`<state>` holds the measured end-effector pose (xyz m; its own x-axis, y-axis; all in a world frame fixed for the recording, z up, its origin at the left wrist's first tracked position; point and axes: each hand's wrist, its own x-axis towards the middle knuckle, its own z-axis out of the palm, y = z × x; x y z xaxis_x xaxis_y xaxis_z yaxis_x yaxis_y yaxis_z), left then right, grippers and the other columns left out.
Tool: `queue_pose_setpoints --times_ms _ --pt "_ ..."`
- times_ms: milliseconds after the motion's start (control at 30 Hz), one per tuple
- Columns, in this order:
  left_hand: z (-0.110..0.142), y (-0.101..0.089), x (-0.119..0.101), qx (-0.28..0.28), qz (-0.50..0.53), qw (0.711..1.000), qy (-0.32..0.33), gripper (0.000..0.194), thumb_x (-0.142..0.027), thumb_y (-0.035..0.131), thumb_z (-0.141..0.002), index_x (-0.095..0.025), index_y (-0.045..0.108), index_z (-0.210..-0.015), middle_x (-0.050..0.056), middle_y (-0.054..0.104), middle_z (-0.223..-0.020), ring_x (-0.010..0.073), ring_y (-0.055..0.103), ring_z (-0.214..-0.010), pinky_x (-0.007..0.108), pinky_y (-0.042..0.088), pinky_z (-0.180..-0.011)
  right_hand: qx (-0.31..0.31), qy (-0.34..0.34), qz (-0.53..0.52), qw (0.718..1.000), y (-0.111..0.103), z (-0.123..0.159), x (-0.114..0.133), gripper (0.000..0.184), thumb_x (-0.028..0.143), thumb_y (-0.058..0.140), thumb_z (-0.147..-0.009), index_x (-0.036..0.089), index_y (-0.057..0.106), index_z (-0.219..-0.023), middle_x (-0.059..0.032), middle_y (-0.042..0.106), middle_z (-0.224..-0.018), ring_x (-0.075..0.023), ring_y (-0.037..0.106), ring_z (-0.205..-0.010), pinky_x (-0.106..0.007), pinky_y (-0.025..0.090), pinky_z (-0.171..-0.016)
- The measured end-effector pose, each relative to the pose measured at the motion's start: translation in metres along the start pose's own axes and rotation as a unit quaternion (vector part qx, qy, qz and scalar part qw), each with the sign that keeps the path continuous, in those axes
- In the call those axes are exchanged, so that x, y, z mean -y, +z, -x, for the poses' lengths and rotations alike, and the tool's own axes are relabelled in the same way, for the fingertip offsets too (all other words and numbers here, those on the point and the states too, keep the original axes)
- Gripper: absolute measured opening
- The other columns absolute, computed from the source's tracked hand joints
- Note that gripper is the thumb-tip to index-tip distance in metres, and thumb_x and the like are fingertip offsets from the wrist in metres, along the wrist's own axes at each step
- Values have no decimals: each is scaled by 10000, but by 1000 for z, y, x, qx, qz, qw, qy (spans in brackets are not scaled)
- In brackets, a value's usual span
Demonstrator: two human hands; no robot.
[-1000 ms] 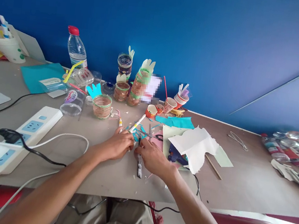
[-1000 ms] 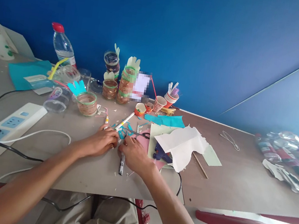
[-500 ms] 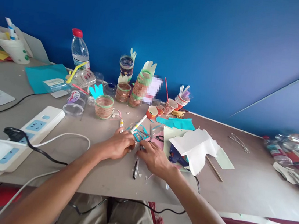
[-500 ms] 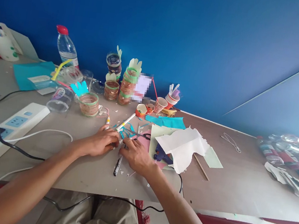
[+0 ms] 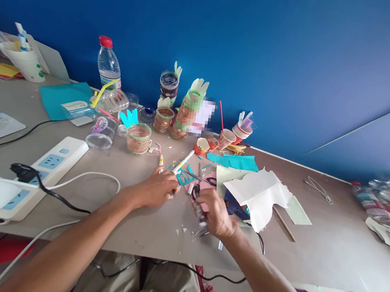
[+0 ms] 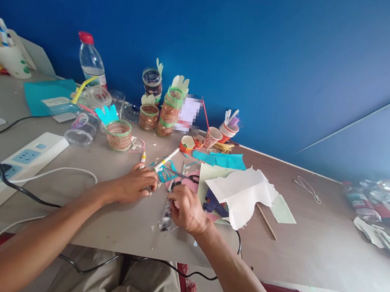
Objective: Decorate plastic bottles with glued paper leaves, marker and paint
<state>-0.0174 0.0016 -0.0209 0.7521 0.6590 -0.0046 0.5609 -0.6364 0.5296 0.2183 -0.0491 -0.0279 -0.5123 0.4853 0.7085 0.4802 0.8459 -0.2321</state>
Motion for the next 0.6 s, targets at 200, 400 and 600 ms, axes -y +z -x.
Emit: queue_pose_setpoints --times_ms 200,400,600 --pt "-1 -1 2 10 12 1000 -10 186 -88 575 -794 -220 573 -924 42 666 -1049 257 579 -1106 502 327 -1115 -153 302 -237 910 16 -2 12 47 252 496 -990 253 470 -951 -2 600 -808 -170 642 -688 -337 548 -665" --pt "0 -3 -1 -2 25 999 -41 292 -66 616 -747 -221 553 -987 50 651 -1047 263 560 -1095 405 435 -994 -155 309 -269 899 24 6 9 133 357 522 -980 242 533 -915 -26 566 -859 -167 594 -732 -302 558 -627" --pt "2 -1 -1 -18 28 999 -21 322 -46 586 -722 -239 483 -959 32 632 -1018 245 559 -1057 430 420 -1028 -95 259 -240 931 25 12 10 98 270 470 -988 235 557 -959 -49 585 -879 -203 619 -807 -361 567 -702"
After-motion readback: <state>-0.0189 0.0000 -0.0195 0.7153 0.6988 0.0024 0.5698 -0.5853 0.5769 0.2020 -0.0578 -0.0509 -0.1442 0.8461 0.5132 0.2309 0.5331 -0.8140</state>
